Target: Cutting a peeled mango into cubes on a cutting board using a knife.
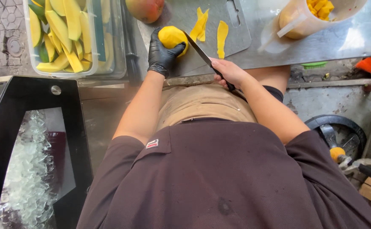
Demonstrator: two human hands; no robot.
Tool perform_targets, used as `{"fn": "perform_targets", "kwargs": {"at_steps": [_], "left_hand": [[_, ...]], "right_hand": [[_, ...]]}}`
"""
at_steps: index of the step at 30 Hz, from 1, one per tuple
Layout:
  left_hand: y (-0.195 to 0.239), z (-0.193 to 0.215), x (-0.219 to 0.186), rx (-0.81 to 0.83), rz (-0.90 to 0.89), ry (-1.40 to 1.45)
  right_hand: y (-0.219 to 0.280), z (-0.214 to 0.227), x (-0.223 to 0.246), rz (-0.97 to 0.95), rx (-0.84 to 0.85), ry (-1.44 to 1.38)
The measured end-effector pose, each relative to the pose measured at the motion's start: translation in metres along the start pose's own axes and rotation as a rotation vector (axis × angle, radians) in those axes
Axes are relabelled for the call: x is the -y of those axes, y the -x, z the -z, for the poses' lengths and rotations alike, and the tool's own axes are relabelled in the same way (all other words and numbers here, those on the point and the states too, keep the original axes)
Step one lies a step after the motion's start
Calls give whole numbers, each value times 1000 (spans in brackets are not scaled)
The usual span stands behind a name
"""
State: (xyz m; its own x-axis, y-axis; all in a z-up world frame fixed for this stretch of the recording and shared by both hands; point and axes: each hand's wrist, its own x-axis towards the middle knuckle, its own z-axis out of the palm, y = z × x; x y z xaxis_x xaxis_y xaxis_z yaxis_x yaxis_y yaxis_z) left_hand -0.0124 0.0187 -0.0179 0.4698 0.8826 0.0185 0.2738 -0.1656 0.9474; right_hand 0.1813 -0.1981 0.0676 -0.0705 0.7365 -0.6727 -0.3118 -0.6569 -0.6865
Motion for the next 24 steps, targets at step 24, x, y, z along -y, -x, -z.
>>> {"fn": "perform_targets", "kwargs": {"at_steps": [24], "left_hand": [[-19,-137,-5,157,-366,-322]], "right_hand": [[-33,88,-50,-27,224,-502]]}}
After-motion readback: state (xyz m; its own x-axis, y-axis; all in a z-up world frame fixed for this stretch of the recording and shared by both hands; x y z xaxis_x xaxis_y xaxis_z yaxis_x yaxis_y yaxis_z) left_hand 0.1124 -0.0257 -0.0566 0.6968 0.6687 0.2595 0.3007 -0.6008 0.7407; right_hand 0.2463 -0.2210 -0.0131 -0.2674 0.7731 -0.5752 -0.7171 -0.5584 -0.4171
